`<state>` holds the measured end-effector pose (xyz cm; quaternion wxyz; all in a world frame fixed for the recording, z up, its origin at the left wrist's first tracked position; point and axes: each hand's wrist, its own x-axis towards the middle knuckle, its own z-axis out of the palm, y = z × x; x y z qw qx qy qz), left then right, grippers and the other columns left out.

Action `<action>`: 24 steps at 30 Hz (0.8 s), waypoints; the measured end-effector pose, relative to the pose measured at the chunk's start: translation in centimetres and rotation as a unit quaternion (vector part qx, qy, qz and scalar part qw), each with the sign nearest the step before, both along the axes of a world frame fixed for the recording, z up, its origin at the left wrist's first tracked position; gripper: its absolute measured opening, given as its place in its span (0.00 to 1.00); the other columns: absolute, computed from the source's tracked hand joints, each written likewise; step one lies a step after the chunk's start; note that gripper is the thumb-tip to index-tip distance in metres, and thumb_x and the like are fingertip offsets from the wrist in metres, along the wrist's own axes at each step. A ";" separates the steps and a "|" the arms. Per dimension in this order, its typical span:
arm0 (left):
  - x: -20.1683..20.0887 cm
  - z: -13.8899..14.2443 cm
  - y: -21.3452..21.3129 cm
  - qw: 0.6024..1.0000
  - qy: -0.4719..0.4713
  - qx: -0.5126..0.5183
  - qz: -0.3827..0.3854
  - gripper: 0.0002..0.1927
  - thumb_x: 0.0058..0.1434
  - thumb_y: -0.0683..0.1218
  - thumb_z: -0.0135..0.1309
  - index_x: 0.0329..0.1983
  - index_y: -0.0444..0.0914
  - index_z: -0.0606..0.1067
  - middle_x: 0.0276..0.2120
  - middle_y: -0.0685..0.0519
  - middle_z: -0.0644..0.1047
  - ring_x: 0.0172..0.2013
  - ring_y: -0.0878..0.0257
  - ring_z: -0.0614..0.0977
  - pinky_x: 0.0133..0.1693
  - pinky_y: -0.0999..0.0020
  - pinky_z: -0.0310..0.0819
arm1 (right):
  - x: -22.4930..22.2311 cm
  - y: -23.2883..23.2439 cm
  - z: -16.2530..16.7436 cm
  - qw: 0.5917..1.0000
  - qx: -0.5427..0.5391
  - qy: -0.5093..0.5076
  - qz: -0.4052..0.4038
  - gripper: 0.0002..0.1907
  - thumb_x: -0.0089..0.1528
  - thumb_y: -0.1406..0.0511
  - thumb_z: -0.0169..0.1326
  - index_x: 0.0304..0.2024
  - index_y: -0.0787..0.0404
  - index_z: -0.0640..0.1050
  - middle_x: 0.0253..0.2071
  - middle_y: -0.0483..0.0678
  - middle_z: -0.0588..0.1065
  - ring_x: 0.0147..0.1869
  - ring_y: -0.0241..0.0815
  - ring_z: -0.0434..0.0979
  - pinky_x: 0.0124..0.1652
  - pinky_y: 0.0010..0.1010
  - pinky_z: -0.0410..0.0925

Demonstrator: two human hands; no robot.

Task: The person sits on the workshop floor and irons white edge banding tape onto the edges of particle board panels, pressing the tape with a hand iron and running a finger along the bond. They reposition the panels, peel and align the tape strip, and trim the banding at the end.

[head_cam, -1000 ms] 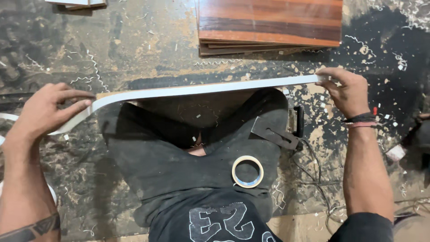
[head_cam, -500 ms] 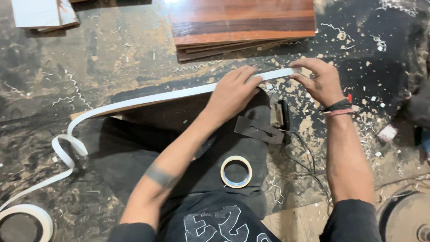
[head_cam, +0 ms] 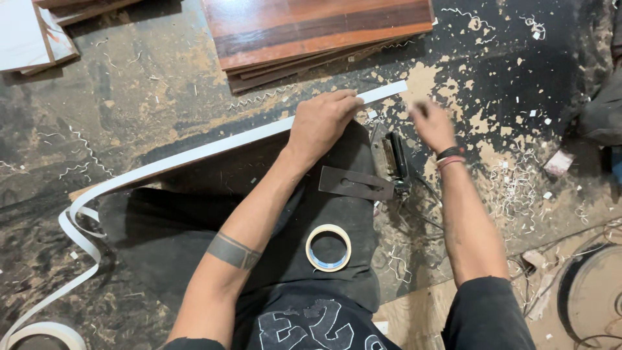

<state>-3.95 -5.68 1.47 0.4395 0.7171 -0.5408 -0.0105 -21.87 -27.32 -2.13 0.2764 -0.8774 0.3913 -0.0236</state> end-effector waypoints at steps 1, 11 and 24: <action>-0.1 0.1 0.0 1.000 0.008 0.007 -0.001 0.06 0.65 0.47 0.58 0.42 0.42 0.81 0.42 0.55 0.82 0.42 0.54 0.84 0.41 0.60 0.78 | -0.3 0.7 -1.1 0.998 0.008 0.067 0.002 0.24 0.68 0.50 0.51 0.54 0.61 0.79 0.47 0.58 0.79 0.51 0.53 0.80 0.50 0.43 0.69; 0.4 -0.3 -0.2 0.999 0.026 0.014 -0.012 0.07 0.64 0.48 0.58 0.41 0.42 0.82 0.41 0.55 0.82 0.41 0.53 0.83 0.40 0.58 0.77 | -1.3 4.8 -4.6 0.967 0.231 0.047 -0.095 0.24 0.70 0.53 0.46 0.46 0.69 0.78 0.41 0.57 0.79 0.44 0.48 0.76 0.46 0.40 0.69; 0.1 -0.5 -0.1 1.000 0.024 0.007 0.000 0.05 0.64 0.47 0.57 0.39 0.43 0.81 0.40 0.56 0.81 0.40 0.53 0.83 0.39 0.57 0.77 | -3.8 -1.2 9.8 0.985 0.039 -0.159 -0.050 0.23 0.76 0.55 0.53 0.34 0.66 0.76 0.25 0.42 0.71 0.27 0.30 0.68 0.28 0.26 0.61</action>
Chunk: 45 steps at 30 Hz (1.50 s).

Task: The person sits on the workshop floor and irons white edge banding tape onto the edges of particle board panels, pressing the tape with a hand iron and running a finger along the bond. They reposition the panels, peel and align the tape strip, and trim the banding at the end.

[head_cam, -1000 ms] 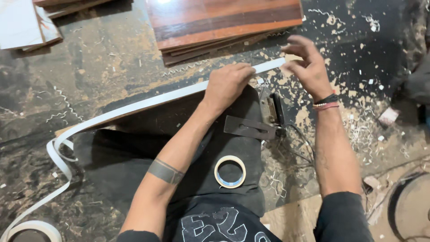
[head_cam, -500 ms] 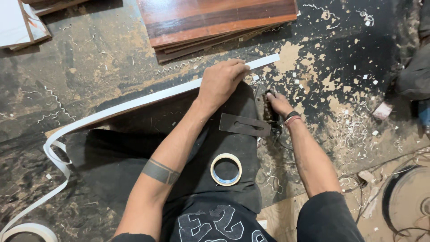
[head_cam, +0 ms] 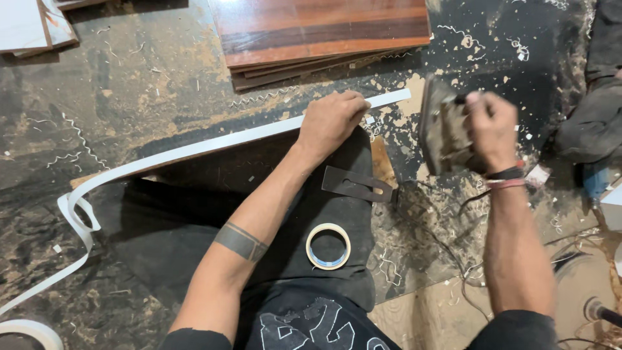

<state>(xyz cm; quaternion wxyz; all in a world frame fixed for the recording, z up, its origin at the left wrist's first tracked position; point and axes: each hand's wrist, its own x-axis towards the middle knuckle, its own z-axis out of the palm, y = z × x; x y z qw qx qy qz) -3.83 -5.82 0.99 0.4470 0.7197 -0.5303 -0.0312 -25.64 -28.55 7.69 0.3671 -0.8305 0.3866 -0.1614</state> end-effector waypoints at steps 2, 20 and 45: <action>0.0 0.2 0.0 1.000 0.002 0.002 0.005 0.05 0.64 0.47 0.57 0.38 0.43 0.81 0.40 0.56 0.82 0.40 0.53 0.83 0.38 0.57 0.77 | 1.2 -0.4 2.8 1.000 0.007 -0.016 0.015 0.21 0.76 0.56 0.51 0.35 0.64 0.75 0.26 0.40 0.70 0.28 0.28 0.67 0.27 0.24 0.59; 1.2 1.3 1.5 0.999 0.032 0.001 0.005 0.05 0.61 0.47 0.57 0.35 0.42 0.80 0.34 0.52 0.81 0.36 0.50 0.83 0.35 0.53 0.75 | 11.9 3.6 3.7 0.924 -0.303 0.155 0.175 0.25 0.77 0.49 0.53 0.39 0.64 0.77 0.30 0.61 0.76 0.37 0.65 0.77 0.36 0.51 0.68; 4.8 0.7 11.2 1.000 -0.018 0.005 0.015 0.04 0.63 0.46 0.59 0.39 0.42 0.79 0.38 0.54 0.82 0.39 0.53 0.84 0.36 0.58 0.76 | 10.0 -1.0 3.1 0.937 -0.294 0.163 0.099 0.24 0.77 0.50 0.53 0.41 0.65 0.76 0.36 0.63 0.77 0.42 0.69 0.76 0.39 0.54 0.67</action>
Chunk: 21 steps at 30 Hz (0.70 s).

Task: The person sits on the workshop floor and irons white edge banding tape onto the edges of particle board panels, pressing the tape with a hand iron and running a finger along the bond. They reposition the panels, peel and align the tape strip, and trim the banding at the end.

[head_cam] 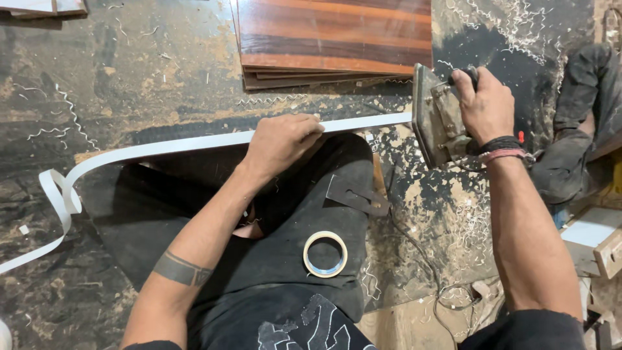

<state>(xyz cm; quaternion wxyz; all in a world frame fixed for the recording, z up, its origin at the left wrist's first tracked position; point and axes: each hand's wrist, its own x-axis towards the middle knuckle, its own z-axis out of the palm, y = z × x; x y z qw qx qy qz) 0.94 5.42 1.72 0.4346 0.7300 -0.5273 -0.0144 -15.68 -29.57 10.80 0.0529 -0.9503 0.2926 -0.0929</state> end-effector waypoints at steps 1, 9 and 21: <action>0.0 0.1 0.0 1.000 0.003 0.005 -0.002 0.04 0.63 0.46 0.59 0.38 0.42 0.79 0.37 0.54 0.81 0.39 0.53 0.84 0.36 0.58 0.76 | -0.2 -0.1 -0.1 1.000 0.004 0.000 -0.002 0.25 0.77 0.49 0.53 0.40 0.65 0.76 0.36 0.64 0.76 0.42 0.69 0.75 0.39 0.54 0.67; 0.5 0.1 0.8 1.000 -0.008 -0.016 -0.002 0.04 0.62 0.46 0.59 0.39 0.42 0.79 0.36 0.54 0.80 0.38 0.52 0.83 0.36 0.58 0.77 | 3.9 7.0 0.7 0.996 0.026 0.004 0.085 0.22 0.75 0.50 0.53 0.41 0.63 0.76 0.34 0.63 0.77 0.39 0.68 0.77 0.36 0.54 0.68; 4.2 1.2 12.3 0.995 -0.086 0.037 0.042 0.05 0.62 0.44 0.60 0.40 0.41 0.79 0.40 0.53 0.82 0.39 0.54 0.84 0.38 0.60 0.78 | 12.6 24.6 0.8 0.975 0.062 -0.003 0.213 0.20 0.72 0.50 0.51 0.43 0.61 0.72 0.27 0.60 0.77 0.30 0.65 0.78 0.29 0.55 0.68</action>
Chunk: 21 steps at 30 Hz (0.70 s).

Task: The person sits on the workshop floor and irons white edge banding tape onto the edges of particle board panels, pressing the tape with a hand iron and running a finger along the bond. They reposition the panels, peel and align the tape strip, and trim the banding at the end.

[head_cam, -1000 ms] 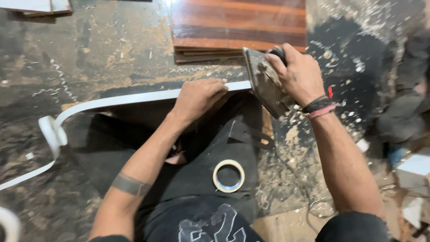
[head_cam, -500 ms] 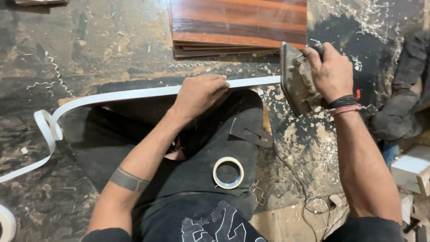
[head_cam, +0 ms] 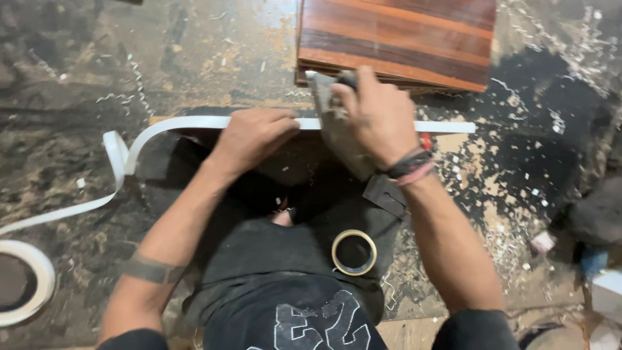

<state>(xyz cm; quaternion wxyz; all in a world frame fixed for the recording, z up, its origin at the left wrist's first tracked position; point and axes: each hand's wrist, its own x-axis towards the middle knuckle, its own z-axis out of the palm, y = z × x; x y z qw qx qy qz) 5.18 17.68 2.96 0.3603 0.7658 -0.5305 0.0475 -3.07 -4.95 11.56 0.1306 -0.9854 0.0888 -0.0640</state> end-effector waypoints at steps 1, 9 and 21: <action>0.2 0.1 0.5 1.000 -0.010 -0.015 0.002 0.05 0.62 0.44 0.60 0.41 0.41 0.79 0.41 0.53 0.83 0.41 0.54 0.85 0.41 0.61 0.79 | 0.2 0.5 0.0 1.000 -0.007 -0.005 0.007 0.21 0.71 0.50 0.51 0.43 0.61 0.71 0.26 0.60 0.77 0.30 0.65 0.77 0.29 0.55 0.68; 0.4 0.5 0.4 1.000 0.000 -0.028 -0.002 0.06 0.63 0.43 0.63 0.42 0.40 0.80 0.43 0.54 0.83 0.43 0.57 0.85 0.43 0.64 0.79 | -2.4 -7.0 0.2 0.986 0.103 0.106 -0.076 0.18 0.70 0.51 0.48 0.54 0.52 0.74 0.36 0.54 0.81 0.38 0.57 0.82 0.38 0.49 0.72; 0.3 0.7 0.6 0.999 0.042 -0.022 -0.005 0.07 0.61 0.43 0.63 0.41 0.41 0.78 0.42 0.56 0.83 0.42 0.57 0.84 0.41 0.64 0.78 | -11.2 -23.4 -0.3 0.975 -0.065 0.048 -0.209 0.22 0.76 0.50 0.53 0.49 0.64 0.75 0.43 0.67 0.77 0.48 0.74 0.75 0.45 0.58 0.66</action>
